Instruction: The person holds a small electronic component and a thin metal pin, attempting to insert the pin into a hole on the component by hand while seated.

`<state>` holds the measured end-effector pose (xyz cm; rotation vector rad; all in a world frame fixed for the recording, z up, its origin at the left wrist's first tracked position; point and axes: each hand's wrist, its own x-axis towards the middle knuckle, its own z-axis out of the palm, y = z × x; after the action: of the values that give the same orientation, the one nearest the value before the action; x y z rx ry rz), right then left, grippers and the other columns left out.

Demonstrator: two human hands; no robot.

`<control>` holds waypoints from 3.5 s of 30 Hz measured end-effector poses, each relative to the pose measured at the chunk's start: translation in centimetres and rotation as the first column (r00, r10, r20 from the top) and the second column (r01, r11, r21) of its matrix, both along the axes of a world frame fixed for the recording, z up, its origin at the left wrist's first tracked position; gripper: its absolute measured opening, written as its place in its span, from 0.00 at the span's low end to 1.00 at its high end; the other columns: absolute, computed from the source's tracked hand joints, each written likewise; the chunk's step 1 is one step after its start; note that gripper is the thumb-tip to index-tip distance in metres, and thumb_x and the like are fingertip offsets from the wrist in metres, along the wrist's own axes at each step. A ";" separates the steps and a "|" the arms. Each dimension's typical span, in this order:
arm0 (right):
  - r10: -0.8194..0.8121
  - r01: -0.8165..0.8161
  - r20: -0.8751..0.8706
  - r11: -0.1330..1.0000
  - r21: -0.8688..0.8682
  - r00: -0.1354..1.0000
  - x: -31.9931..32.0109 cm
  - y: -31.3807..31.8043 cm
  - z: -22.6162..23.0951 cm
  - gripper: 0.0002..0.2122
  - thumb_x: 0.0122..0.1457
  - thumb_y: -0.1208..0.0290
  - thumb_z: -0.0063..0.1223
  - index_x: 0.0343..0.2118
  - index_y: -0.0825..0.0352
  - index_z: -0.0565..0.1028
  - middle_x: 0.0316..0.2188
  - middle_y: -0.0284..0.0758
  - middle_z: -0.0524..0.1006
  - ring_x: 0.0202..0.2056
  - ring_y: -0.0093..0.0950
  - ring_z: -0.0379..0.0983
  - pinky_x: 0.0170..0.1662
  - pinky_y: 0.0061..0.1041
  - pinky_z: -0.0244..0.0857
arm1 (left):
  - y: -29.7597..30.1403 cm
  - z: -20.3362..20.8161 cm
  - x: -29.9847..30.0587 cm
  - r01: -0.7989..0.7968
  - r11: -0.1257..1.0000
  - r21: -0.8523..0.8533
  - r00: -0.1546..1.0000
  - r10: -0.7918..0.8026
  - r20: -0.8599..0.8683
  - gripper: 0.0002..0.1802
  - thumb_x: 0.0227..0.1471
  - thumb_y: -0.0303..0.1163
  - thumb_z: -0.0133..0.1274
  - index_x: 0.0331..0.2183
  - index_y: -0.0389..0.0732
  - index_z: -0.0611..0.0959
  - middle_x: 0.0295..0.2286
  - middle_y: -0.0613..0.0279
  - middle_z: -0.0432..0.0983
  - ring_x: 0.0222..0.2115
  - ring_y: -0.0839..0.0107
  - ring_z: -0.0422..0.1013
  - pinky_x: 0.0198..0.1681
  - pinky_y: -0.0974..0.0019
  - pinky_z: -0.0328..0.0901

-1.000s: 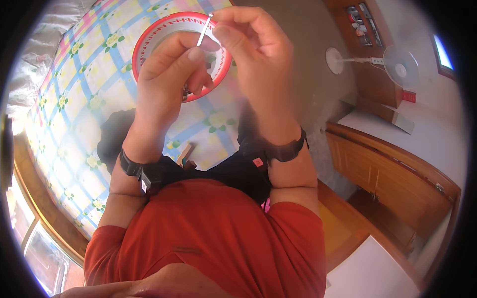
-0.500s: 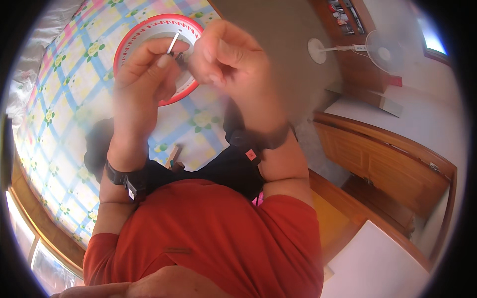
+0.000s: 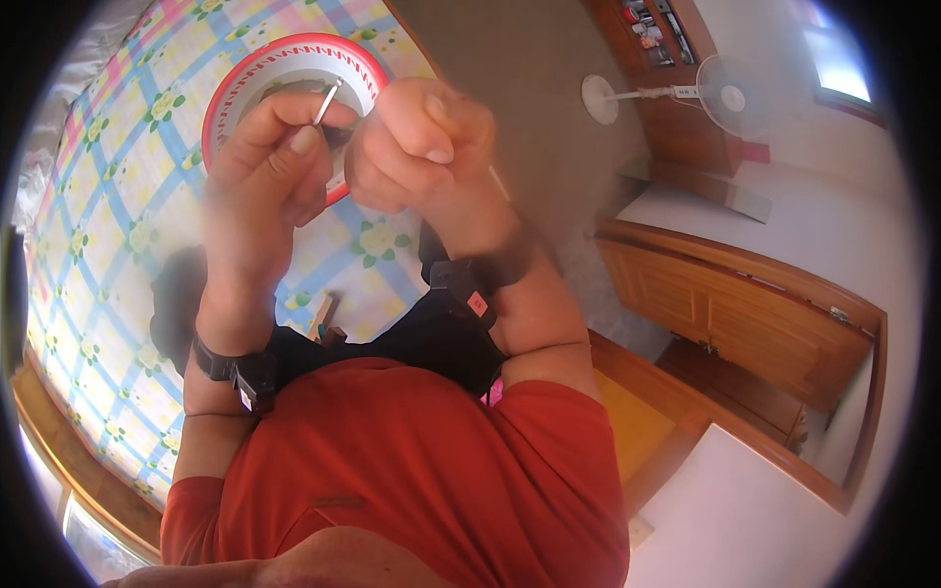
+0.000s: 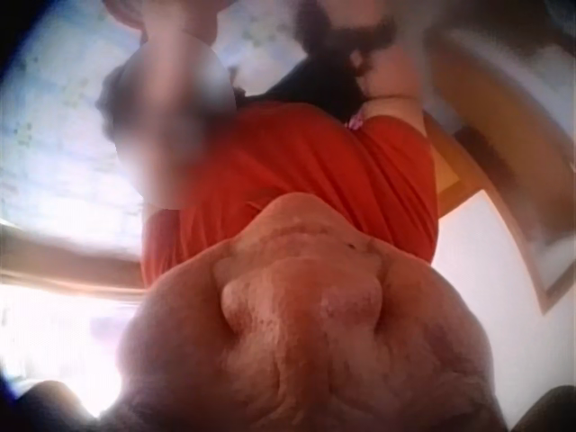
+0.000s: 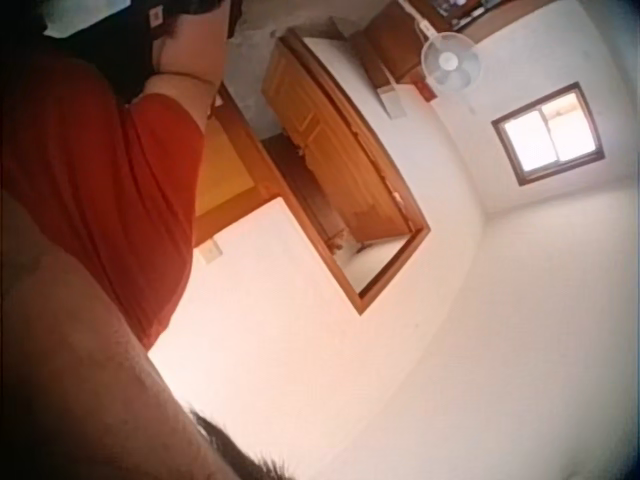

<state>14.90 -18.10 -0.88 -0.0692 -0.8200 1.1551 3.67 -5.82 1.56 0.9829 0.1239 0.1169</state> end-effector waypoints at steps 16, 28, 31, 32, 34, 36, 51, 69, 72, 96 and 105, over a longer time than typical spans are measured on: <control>0.048 -0.047 -0.021 0.998 0.041 0.999 -0.2 0.4 -0.1 0.15 0.64 0.64 0.38 0.18 0.58 0.63 0.10 0.22 0.63 0.08 0.16 0.55 0.14 0.15 0.49 | 0.2 -0.2 0.2 0.010 0.996 -0.084 0.999 -0.013 -0.036 0.09 0.58 0.26 0.43 0.38 0.36 0.78 0.15 0.76 0.58 0.15 0.88 0.50 0.17 0.79 0.44; -0.078 0.077 -0.039 0.996 -0.034 0.996 -0.5 0.5 0.1 0.17 0.65 0.60 0.37 0.18 0.56 0.61 0.09 0.21 0.62 0.07 0.14 0.54 0.12 0.14 0.47 | 0.3 -0.2 0.4 -0.029 0.997 -0.074 0.999 0.025 -0.045 0.10 0.58 0.30 0.43 0.36 0.37 0.79 0.15 0.74 0.59 0.14 0.86 0.50 0.17 0.78 0.46; -0.136 0.132 -0.060 0.989 -0.072 0.989 -0.5 0.5 0.1 0.17 0.65 0.60 0.37 0.17 0.56 0.60 0.09 0.21 0.61 0.07 0.13 0.53 0.12 0.13 0.47 | 0.4 -0.4 0.4 -0.009 0.993 -0.114 0.999 0.003 -0.046 0.11 0.58 0.30 0.43 0.36 0.37 0.79 0.14 0.74 0.58 0.14 0.86 0.50 0.17 0.78 0.46; -0.155 0.149 -0.070 0.985 -0.089 0.985 -0.5 0.4 0.1 0.17 0.65 0.60 0.37 0.17 0.56 0.60 0.09 0.21 0.60 0.08 0.12 0.53 0.12 0.13 0.47 | 0.4 -0.4 0.4 -0.006 0.992 -0.124 0.999 0.000 -0.051 0.11 0.58 0.30 0.43 0.36 0.37 0.79 0.14 0.74 0.58 0.14 0.86 0.49 0.17 0.78 0.45; -0.164 0.157 -0.072 0.984 -0.088 0.984 -0.4 0.3 0.0 0.17 0.65 0.60 0.37 0.18 0.56 0.60 0.09 0.20 0.60 0.07 0.12 0.53 0.13 0.13 0.46 | 0.4 -0.5 0.5 -0.001 0.989 -0.145 0.998 -0.008 -0.060 0.11 0.58 0.30 0.43 0.36 0.37 0.79 0.14 0.74 0.58 0.14 0.86 0.49 0.17 0.78 0.45; -0.166 0.159 -0.078 0.984 -0.085 0.983 -0.2 0.3 0.1 0.17 0.65 0.60 0.36 0.18 0.56 0.60 0.09 0.20 0.60 0.08 0.12 0.52 0.13 0.13 0.46 | 0.3 -0.7 0.6 0.011 0.984 -0.177 0.998 -0.020 -0.052 0.11 0.58 0.29 0.43 0.36 0.36 0.79 0.14 0.74 0.58 0.13 0.86 0.48 0.17 0.78 0.44; -0.153 0.137 -0.182 0.986 -0.095 0.971 0.2 0.4 -0.2 0.15 0.66 0.60 0.33 0.22 0.57 0.62 0.10 0.21 0.57 0.11 0.14 0.50 0.16 0.15 0.48 | 0.0 -0.4 0.7 -0.019 0.993 -0.116 0.999 0.014 -0.047 0.09 0.55 0.25 0.48 0.39 0.38 0.78 0.15 0.73 0.63 0.15 0.86 0.54 0.17 0.80 0.48; -0.240 0.232 -0.028 0.960 -0.157 0.970 0.1 -0.1 0.3 0.16 0.66 0.56 0.36 0.20 0.53 0.61 0.06 0.18 0.56 0.07 0.12 0.45 0.13 0.15 0.41 | -1.8 -2.9 0.9 -0.582 0.329 0.743 0.770 -0.071 0.635 0.31 0.36 0.12 0.54 0.47 0.39 0.77 0.24 0.62 0.79 0.24 0.68 0.76 0.29 0.69 0.71; -0.227 0.217 -0.076 0.968 -0.125 0.971 -0.2 0.2 0.4 0.16 0.66 0.56 0.35 0.20 0.53 0.61 0.06 0.18 0.56 0.07 0.12 0.46 0.13 0.14 0.41 | -1.7 -2.8 0.9 -0.612 0.302 0.731 0.755 -0.053 0.654 0.32 0.34 0.11 0.54 0.47 0.37 0.76 0.23 0.64 0.79 0.23 0.69 0.76 0.29 0.69 0.71; -0.216 0.197 -0.187 0.974 -0.115 0.958 -0.2 -0.1 -0.2 0.17 0.66 0.57 0.32 0.19 0.54 0.59 0.06 0.21 0.51 0.08 0.14 0.42 0.15 0.18 0.41 | -1.9 -3.0 1.6 -0.640 0.382 0.667 0.716 -0.019 0.697 0.28 0.34 0.10 0.54 0.44 0.34 0.77 0.24 0.61 0.79 0.25 0.67 0.77 0.28 0.70 0.71; -0.225 0.200 -0.237 0.972 -0.126 0.945 -0.5 0.0 -0.3 0.16 0.65 0.58 0.33 0.20 0.55 0.61 0.07 0.20 0.52 0.10 0.14 0.45 0.18 0.18 0.46 | -2.1 -2.9 1.7 -0.618 0.471 0.629 0.729 0.044 0.683 0.30 0.37 0.11 0.53 0.47 0.36 0.75 0.25 0.58 0.79 0.26 0.64 0.77 0.30 0.68 0.71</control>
<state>14.42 -18.08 -1.17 -0.0909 -0.5164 0.9753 5.32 -7.96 -1.36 1.8518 -0.3621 0.9674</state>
